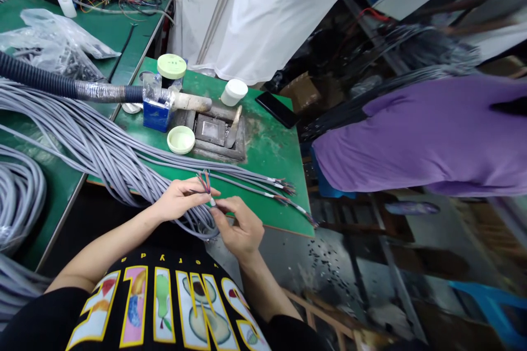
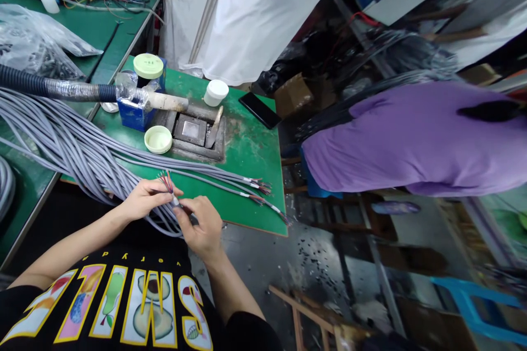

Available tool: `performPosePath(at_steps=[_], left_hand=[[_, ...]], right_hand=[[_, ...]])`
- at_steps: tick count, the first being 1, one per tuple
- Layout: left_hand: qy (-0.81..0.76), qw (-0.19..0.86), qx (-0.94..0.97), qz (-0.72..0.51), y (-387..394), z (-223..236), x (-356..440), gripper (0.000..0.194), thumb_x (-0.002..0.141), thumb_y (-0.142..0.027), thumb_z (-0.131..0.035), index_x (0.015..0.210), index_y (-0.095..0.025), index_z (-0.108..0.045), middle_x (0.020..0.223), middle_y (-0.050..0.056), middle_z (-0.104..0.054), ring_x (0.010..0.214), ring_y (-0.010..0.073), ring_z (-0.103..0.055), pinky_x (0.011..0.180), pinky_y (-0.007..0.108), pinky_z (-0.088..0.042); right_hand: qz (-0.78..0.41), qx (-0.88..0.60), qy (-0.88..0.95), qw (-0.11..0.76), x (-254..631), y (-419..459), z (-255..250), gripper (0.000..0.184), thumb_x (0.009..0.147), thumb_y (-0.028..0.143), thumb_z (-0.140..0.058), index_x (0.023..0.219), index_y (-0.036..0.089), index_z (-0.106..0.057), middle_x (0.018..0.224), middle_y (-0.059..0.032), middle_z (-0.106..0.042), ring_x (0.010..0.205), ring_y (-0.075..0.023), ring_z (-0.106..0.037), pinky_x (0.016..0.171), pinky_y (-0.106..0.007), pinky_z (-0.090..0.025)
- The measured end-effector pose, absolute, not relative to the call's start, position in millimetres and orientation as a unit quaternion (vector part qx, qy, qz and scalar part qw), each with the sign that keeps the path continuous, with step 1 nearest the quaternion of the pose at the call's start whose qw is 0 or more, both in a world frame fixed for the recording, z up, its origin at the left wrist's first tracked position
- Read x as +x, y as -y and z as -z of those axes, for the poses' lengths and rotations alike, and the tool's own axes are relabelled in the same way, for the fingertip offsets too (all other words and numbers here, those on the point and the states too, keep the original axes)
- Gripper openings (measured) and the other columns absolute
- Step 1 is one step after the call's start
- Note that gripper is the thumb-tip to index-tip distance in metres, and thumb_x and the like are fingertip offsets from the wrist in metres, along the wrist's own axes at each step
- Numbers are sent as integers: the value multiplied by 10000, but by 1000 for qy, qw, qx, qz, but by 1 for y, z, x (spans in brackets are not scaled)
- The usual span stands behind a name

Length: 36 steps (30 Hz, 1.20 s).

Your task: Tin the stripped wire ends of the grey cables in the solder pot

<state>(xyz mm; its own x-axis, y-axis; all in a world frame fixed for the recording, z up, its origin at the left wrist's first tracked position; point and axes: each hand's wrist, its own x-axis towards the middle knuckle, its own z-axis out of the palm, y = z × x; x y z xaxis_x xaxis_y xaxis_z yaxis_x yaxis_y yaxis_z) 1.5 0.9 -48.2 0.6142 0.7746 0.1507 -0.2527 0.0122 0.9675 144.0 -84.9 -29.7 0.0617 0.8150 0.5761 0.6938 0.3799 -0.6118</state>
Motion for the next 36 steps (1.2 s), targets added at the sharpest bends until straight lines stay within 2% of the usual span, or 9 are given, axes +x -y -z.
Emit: performPosePath(at_steps=[9, 15, 25, 31, 36], left_hand=[[-230, 714, 552, -365, -2, 52, -3, 389, 702, -555, -728, 815, -189, -793, 787, 90, -725, 765, 191, -649, 754, 318, -514], [-238, 720, 537, -370, -1, 48, 1, 304, 716, -494, -738, 730, -194, -785, 798, 76, -734, 815, 186, -644, 823, 309, -496], [-265, 719, 522, -375, 2, 46, 10, 162, 718, -331, -738, 656, -181, -748, 759, 42, -696, 762, 153, -634, 751, 271, -496], [-276, 724, 513, -371, 2, 46, 11, 182, 701, -351, -748, 644, -179, -748, 752, 41, -687, 737, 147, -616, 728, 270, -485], [-274, 733, 493, -380, 0, 47, 10, 195, 673, -371, -768, 603, -190, -748, 648, 22, -646, 642, 120, -569, 649, 255, -454]], right_hand=[[-56, -540, 699, 465, 141, 85, 28, 48, 854, 178, -597, 866, 222, -612, 620, 15, -591, 568, -136, -540, 543, -271, -458], [-113, -569, 667, 468, 143, 86, 29, 65, 854, 174, -593, 842, 217, -640, 671, 13, -640, 597, -120, -571, 569, -239, -465], [-239, -603, 579, 494, 148, 85, 40, 68, 832, 233, -602, 824, 217, -667, 702, 10, -689, 584, -126, -641, 531, -214, -508], [-259, -601, 568, 499, 149, 84, 43, 60, 826, 225, -604, 827, 218, -664, 684, 18, -675, 553, -111, -618, 517, -209, -492], [-246, -585, 587, 503, 150, 83, 45, 57, 824, 231, -606, 811, 221, -661, 697, 7, -666, 609, -128, -616, 563, -233, -486]])
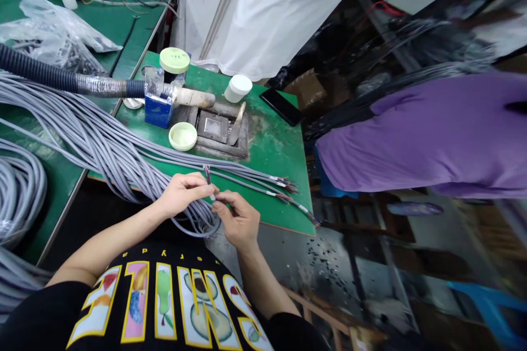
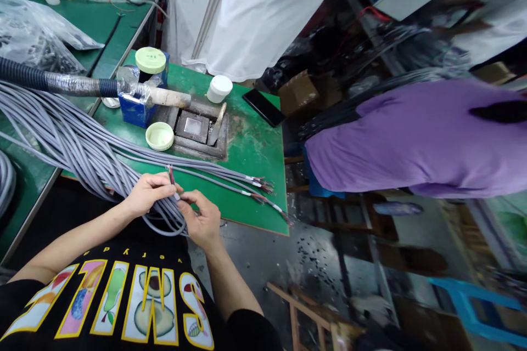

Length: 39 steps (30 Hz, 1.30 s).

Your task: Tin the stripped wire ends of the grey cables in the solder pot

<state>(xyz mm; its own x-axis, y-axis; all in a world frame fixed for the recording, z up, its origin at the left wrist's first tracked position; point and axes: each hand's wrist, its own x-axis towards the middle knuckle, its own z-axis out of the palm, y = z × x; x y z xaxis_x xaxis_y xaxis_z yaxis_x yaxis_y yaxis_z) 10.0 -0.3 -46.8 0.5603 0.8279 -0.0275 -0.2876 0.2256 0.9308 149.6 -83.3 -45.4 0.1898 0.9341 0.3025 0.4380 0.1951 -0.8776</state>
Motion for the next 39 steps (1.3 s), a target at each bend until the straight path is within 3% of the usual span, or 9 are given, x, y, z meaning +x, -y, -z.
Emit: performPosePath(at_steps=[5, 10, 15, 19, 21, 24, 27, 31, 39], left_hand=[[-283, 745, 449, -405, 2, 49, 12, 246, 658, -387, -773, 537, -181, -716, 580, 16, -612, 578, 116, -534, 612, 273, -436], [-268, 708, 518, -398, 2, 41, 17, 397, 771, -425, -676, 463, -176, -641, 511, 5, -576, 532, 108, -507, 618, 277, -443], [-232, 532, 749, -320, -17, 31, 17, 347, 917, -397, -502, 793, -168, -732, 824, 73, -737, 755, 161, -630, 726, 298, -473], [-217, 273, 911, -218, -29, 34, 34, 243, 918, -297, -518, 1002, -163, -703, 1003, 98, -721, 916, 218, -609, 811, 357, -433], [-238, 177, 946, -132, -27, 36, 48, 230, 897, -247, -545, 1058, -145, -674, 1071, 124, -690, 986, 254, -579, 788, 364, -411], [-249, 112, 960, -57, -22, 38, 65, 243, 881, -232, -565, 1074, -114, -651, 1082, 154, -659, 1033, 288, -546, 786, 381, -383], [-271, 98, 955, -67, -26, 37, 64, 226, 897, -238, -536, 1066, -137, -647, 1065, 132, -660, 1021, 282, -537, 783, 384, -364], [-341, 58, 934, -85, -40, 34, 50, 204, 890, -230, -538, 1031, -149, -661, 1029, 134, -655, 1006, 299, -531, 772, 400, -364], [-287, 10, 957, -45, -40, 40, 67, 179, 866, -233, -581, 1007, -157, -659, 1026, 142, -629, 1007, 303, -542, 775, 398, -381]], right_hand=[[-229, -574, 618, 486, 147, 80, 42, 62, 827, 235, -604, 789, 222, -651, 660, 19, -635, 598, -118, -591, 596, -238, -481], [-256, -581, 619, 462, 147, 88, 38, 72, 807, 293, -631, 782, 228, -650, 652, 20, -664, 583, -119, -612, 595, -230, -497], [-249, -723, 465, 447, 182, 139, 58, 190, 789, 401, -611, 770, 213, -610, 655, -18, -691, 553, -147, -634, 571, -254, -506], [-342, -818, 416, 201, 205, 180, 81, 278, 787, 368, -557, 560, 214, -514, 471, -10, -603, 469, -149, -593, 496, -230, -437], [-378, -794, 458, 132, 203, 186, 85, 264, 782, 323, -562, 546, 209, -527, 467, -7, -602, 483, -150, -598, 502, -227, -420], [-463, -711, 488, 206, 191, 176, 78, 176, 819, 304, -533, 706, 201, -620, 561, -7, -662, 512, -150, -629, 526, -239, -460], [-516, -655, 471, 288, 180, 159, 68, 144, 819, 288, -552, 812, 190, -657, 652, -20, -704, 531, -148, -656, 536, -245, -502], [-527, -625, 478, 321, 176, 143, 63, 118, 802, 261, -584, 797, 177, -668, 656, -16, -704, 534, -134, -662, 535, -225, -502], [-608, -556, 408, 394, 161, 134, 65, 161, 791, 310, -622, 816, 154, -654, 634, 6, -672, 517, -95, -634, 539, -202, -475]])
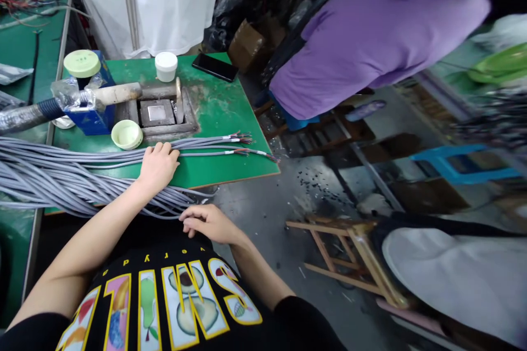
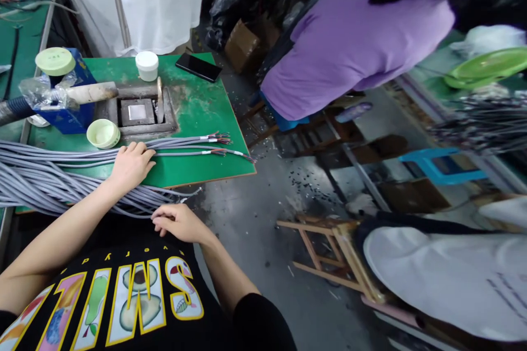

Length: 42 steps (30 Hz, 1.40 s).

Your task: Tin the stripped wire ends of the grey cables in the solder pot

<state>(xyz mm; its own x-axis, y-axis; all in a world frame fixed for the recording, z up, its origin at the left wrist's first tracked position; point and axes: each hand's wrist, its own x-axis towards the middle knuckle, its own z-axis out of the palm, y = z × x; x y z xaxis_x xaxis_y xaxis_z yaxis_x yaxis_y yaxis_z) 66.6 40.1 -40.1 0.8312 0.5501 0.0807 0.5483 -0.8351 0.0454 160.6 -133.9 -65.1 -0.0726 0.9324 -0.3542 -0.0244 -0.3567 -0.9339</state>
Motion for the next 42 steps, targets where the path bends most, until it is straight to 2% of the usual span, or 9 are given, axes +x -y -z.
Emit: performPosePath(at_steps=[4, 6, 9, 12, 16, 19, 24, 30, 42], left_hand=[[-287, 3, 957, -41, -39, 39, 70, 171, 885, -222, -538, 963, -113, -643, 987, 159, -639, 992, 317, -556, 775, 407, -390], [-280, 26, 958, -62, -36, 34, 63, 163, 901, -220, -507, 945, -119, -628, 948, 143, -648, 950, 298, -567, 772, 396, -396], [-273, 90, 950, -123, -26, 24, 44, 158, 920, -246, -476, 911, -154, -604, 897, 107, -643, 872, 255, -566, 754, 368, -405], [-241, 181, 944, -134, -17, 17, 23, 153, 914, -267, -484, 875, -177, -601, 851, 76, -633, 829, 229, -561, 738, 351, -416], [-185, 387, 899, -92, -15, 17, 4, 133, 864, -285, -559, 810, -189, -633, 796, 41, -652, 776, 181, -577, 733, 309, -447], [-224, 533, 802, -152, -17, 18, -4, 167, 816, -340, -629, 811, -177, -665, 775, 33, -673, 731, 149, -594, 707, 272, -465], [-283, 686, 605, -288, -18, 18, -10, 294, 695, -421, -757, 778, -152, -675, 684, 17, -658, 629, 116, -579, 630, 240, -470], [-315, 717, 491, -382, -16, 22, -15, 337, 587, -394, -834, 661, -152, -611, 594, -25, -592, 550, 74, -522, 563, 202, -445], [-377, 703, 414, -438, -18, 18, -17, 310, 585, -388, -824, 628, -164, -613, 509, -37, -593, 482, 75, -530, 548, 213, -474]], right_hand=[[-660, -494, 282, 491, 156, 125, 70, 351, 751, 444, -680, 950, 160, -631, 721, -17, -696, 525, -116, -645, 500, -232, -505], [-629, -487, 213, 567, 159, 117, 71, 472, 718, 511, -700, 1041, 184, -595, 830, -47, -719, 567, -136, -666, 484, -248, -520], [-483, -519, 167, 685, 171, 106, 63, 516, 735, 573, -656, 1097, 219, -552, 971, -73, -723, 632, -143, -679, 490, -249, -526], [-321, -561, 219, 731, 183, 100, 46, 427, 810, 586, -550, 1014, 212, -581, 891, -63, -729, 580, -119, -637, 456, -226, -478], [-349, -598, 372, 619, 180, 98, 21, 320, 833, 485, -555, 749, 186, -631, 535, 13, -626, 399, -72, -480, 413, -204, -393], [-427, -598, 423, 530, 168, 94, 11, 249, 785, 383, -613, 646, 177, -627, 453, 36, -575, 344, -52, -394, 373, -194, -322], [-528, -546, 411, 504, 142, 83, 14, 148, 727, 317, -636, 678, 178, -648, 397, 63, -527, 329, -57, -404, 364, -189, -314], [-608, -507, 378, 479, 117, 75, 19, 142, 685, 295, -663, 751, 189, -595, 407, 87, -536, 316, -61, -438, 344, -169, -320], [-595, -504, 413, 471, 99, 69, 16, 134, 703, 277, -659, 745, 195, -562, 430, 83, -535, 350, -61, -445, 372, -173, -314]])
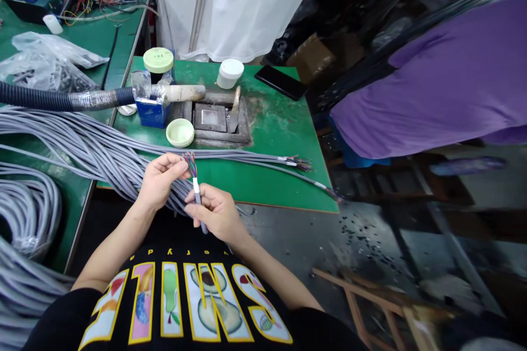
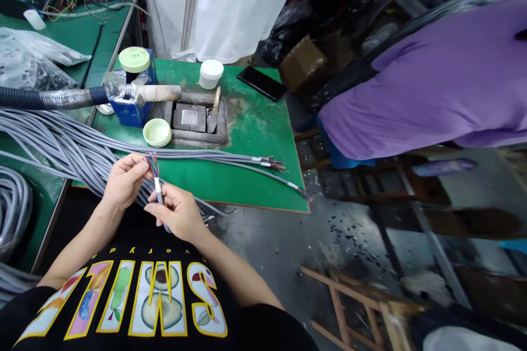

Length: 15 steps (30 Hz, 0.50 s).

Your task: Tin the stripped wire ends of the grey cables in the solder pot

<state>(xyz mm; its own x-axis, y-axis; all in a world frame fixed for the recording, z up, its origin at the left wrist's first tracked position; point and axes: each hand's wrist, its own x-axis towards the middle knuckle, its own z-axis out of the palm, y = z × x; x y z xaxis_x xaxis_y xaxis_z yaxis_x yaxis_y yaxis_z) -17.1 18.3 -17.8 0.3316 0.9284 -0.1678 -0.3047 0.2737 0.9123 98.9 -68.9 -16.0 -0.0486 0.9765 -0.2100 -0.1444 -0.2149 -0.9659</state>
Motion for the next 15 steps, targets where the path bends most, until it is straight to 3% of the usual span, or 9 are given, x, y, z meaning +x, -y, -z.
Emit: performPosePath(at_steps=[3, 10, 15], left_hand=[[-376, 667, 439, -470, -15, 22, -18, 239, 640, -361, -795, 647, -173, -648, 551, -23, -627, 515, 91, -564, 571, 230, -482], [-312, 466, 635, -531, -10, 20, -26, 86, 740, -287, -725, 750, -202, -726, 659, 13, -658, 617, 120, -563, 623, 264, -469], [-343, 441, 643, -524, -13, 17, -27, 46, 718, -241, -734, 724, -195, -732, 616, -4, -625, 579, 101, -527, 583, 237, -443]], right_hand=[[-574, -520, 410, 482, 98, 68, 15, 139, 706, 287, -651, 742, 200, -548, 430, 82, -532, 349, -64, -436, 382, -182, -311], [-505, -542, 467, 483, 92, 65, 18, 142, 743, 306, -618, 731, 205, -519, 453, 90, -476, 381, -70, -437, 422, -202, -319], [-417, -571, 532, 465, 88, 63, 18, 121, 761, 278, -590, 698, 198, -525, 459, 95, -415, 421, -60, -353, 462, -213, -283]])
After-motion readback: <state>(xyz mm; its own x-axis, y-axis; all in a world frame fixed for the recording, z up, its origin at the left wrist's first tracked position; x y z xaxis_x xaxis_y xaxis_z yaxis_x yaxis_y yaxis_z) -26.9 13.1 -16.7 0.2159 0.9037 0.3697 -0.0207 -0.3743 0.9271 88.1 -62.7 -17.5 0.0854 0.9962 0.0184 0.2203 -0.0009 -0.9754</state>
